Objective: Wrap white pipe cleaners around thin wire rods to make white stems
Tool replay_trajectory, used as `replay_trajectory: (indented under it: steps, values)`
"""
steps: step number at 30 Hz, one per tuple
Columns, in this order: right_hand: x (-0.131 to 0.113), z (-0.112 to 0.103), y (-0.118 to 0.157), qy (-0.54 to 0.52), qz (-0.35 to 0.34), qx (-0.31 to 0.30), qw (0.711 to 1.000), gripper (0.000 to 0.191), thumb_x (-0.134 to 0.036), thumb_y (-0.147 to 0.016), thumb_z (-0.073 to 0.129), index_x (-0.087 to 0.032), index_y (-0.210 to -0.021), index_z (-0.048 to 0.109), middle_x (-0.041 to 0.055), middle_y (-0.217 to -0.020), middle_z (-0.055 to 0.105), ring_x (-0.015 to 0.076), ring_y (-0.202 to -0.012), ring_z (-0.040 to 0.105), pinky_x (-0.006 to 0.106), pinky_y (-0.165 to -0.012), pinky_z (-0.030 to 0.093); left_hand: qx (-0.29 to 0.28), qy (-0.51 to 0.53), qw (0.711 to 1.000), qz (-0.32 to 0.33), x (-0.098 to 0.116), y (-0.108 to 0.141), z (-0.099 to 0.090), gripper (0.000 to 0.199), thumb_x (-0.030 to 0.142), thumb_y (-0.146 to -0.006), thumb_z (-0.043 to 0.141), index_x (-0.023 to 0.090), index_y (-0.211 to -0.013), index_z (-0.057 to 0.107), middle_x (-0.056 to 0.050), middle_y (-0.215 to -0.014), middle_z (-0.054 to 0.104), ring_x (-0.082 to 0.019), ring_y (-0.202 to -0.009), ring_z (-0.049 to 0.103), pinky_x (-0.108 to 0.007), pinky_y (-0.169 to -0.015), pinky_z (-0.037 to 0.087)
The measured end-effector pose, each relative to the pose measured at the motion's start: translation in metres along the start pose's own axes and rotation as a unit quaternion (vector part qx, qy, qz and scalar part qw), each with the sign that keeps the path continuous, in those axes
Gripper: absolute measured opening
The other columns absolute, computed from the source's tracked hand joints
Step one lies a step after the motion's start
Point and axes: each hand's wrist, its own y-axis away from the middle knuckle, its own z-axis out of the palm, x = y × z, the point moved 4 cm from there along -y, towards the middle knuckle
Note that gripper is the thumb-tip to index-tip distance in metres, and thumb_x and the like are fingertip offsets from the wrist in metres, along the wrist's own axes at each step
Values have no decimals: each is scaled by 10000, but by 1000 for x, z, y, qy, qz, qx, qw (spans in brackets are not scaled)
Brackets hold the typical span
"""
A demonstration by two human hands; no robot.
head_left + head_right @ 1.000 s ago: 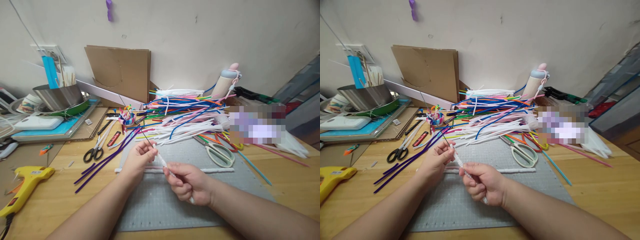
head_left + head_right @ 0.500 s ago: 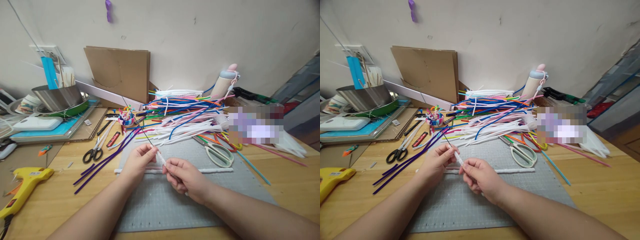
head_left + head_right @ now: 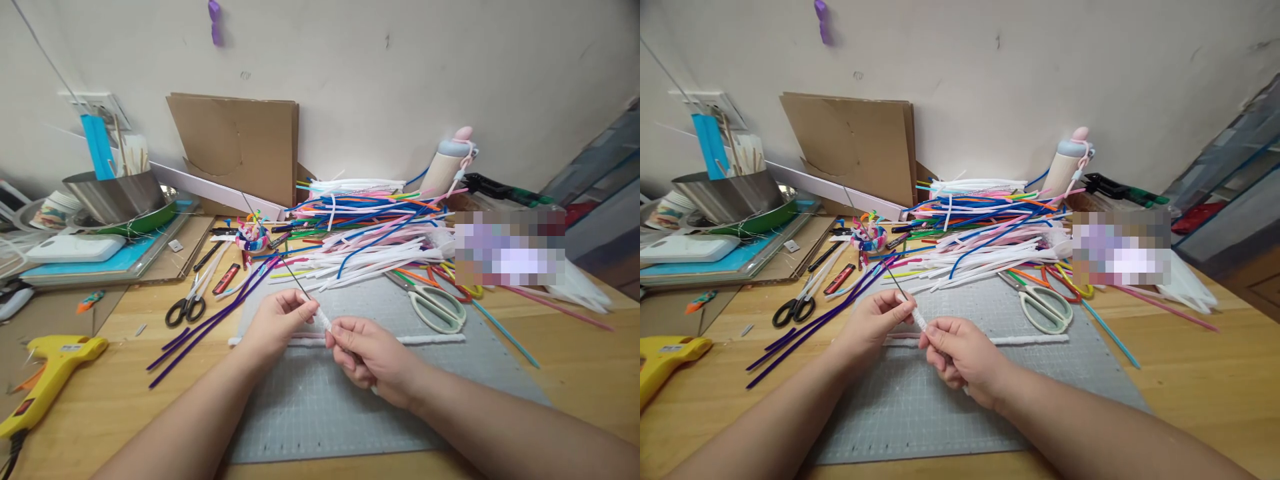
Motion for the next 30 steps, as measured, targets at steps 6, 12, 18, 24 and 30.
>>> replay_trajectory:
  steps: [6,12,18,24,30]
  values:
    - [-20,-11,1,320,-155,123,926,270,-377,-870,488,-172,-720,579,-39,-523,454,85,-465,382,210,-448,279,85,47,995,6,-2,2,0,278,337,-637,740,152,-600,536,19,-573,569,-94,-533,508,-212,-562,387]
    - [-39,-9,13,579,-246,166,759,226,-283,-911,425,-221,-856,635,15,-729,624,163,-672,542,278,-613,347,138,44,989,-27,-2,6,0,281,351,-576,772,137,-633,598,13,-571,582,-94,-513,503,-214,-544,392]
    - [-41,-4,16,574,-290,160,749,249,-232,-908,434,-247,-1123,558,36,-1023,641,188,-912,578,294,-762,387,115,55,991,-29,-2,10,12,294,351,-554,784,132,-663,622,22,-547,551,-92,-501,474,-209,-507,380]
    - [-43,0,18,596,-299,149,730,217,-246,-928,408,-225,-953,622,35,-846,649,169,-787,574,275,-690,375,104,-1,994,-46,-2,16,20,286,380,-579,765,127,-607,635,13,-501,545,-92,-470,448,-214,-480,337]
    - [-48,-3,19,615,-292,164,714,225,-222,-911,421,-234,-929,645,43,-831,662,180,-778,583,279,-684,366,84,117,979,-146,-8,22,26,284,339,-536,795,120,-659,660,17,-521,542,-71,-457,446,-201,-484,359]
